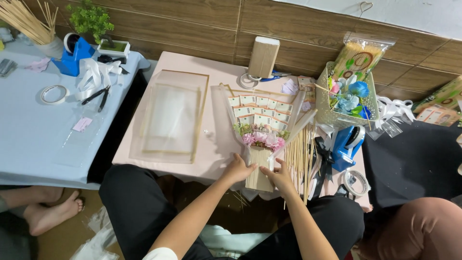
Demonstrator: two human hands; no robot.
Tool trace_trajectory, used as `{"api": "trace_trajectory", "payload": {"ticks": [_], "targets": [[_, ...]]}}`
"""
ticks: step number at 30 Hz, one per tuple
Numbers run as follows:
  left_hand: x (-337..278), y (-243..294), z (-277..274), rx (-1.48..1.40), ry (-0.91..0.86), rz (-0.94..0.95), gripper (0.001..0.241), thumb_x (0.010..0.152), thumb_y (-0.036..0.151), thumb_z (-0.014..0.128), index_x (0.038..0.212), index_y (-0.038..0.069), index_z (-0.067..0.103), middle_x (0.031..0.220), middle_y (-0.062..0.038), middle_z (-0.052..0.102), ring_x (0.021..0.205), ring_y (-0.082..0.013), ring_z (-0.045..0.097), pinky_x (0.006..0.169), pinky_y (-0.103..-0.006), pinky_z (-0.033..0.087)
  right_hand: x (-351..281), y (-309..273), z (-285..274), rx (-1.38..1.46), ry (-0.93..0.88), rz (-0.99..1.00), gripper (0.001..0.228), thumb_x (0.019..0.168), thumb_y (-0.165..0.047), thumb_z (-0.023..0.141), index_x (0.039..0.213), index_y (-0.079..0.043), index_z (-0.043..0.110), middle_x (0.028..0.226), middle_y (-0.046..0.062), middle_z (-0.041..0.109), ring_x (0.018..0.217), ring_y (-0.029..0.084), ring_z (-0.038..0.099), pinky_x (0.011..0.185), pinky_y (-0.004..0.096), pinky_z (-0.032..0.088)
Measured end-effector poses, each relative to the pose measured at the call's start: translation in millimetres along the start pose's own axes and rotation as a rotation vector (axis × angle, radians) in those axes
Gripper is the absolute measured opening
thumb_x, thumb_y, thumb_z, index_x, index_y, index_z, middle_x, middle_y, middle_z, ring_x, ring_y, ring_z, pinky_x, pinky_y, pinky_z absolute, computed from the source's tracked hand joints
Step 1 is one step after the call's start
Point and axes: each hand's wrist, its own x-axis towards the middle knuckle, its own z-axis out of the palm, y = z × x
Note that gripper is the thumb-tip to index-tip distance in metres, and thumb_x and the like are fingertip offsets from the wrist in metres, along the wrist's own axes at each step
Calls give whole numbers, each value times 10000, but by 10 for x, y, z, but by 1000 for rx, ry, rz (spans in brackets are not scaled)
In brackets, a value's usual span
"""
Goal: The person wraps a bouquet of money and flowers in translucent paper. They fold the paper around the bouquet, secure it with tape, and adjust the wrapping to ensure it is neat.
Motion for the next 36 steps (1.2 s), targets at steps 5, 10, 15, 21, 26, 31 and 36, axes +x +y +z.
{"api": "trace_trajectory", "payload": {"ticks": [5,10,15,21,26,31,36], "targets": [[-625,240,-292,127,18,48,925,999,589,426,1485,-176,239,1369,-378,544,1267,-454,589,995,-528,532,68,72,-8,-142,60,-28,1003,776,-358,920,1511,24,355,1260,382,575,1260,487,565,978,635,475],[-248,-560,-623,205,194,112,765,1025,528,475,1371,-154,440,1179,-350,668,1129,-463,678,910,-552,577,366,407,-82,-320,100,-119,979,783,-457,892,1482,28,406,1220,316,611,1137,409,654,878,529,559],[-234,-1521,-1711,476,676,-239,845,927,530,646,1452,-101,447,1337,-295,537,1252,-419,532,988,-490,489,250,347,-87,-405,299,-368,691,942,-351,742,1383,108,472,1147,314,569,1032,415,663,794,464,582],[67,-2482,-1997,-28,746,-323,737,904,450,735,1341,-104,527,1213,-319,593,1179,-491,602,904,-586,527,99,258,144,-456,380,-634,409,983,-140,662,1301,56,497,1142,205,475,1013,344,604,838,390,554],[358,-3011,-1890,-113,913,-290,470,860,368,796,1154,16,696,1034,-185,721,1011,-397,714,779,-501,594,17,392,534,-536,326,-879,261,940,-95,674,1185,-90,584,1105,95,488,947,252,610,786,333,566],[-5,-2582,-1886,-23,873,-293,320,975,268,656,1156,19,744,1033,-199,752,977,-384,730,778,-489,621,-171,321,979,-589,76,-933,171,907,-69,682,1050,-153,639,1040,27,537,889,197,647,784,317,580],[-81,-2448,-1897,223,919,-241,291,1017,149,532,1087,-32,748,890,-192,713,893,-369,740,792,-463,615,-231,411,1206,-638,-99,-946,122,909,-107,692,1015,-162,664,969,18,561,910,219,645,801,334,569]]}}
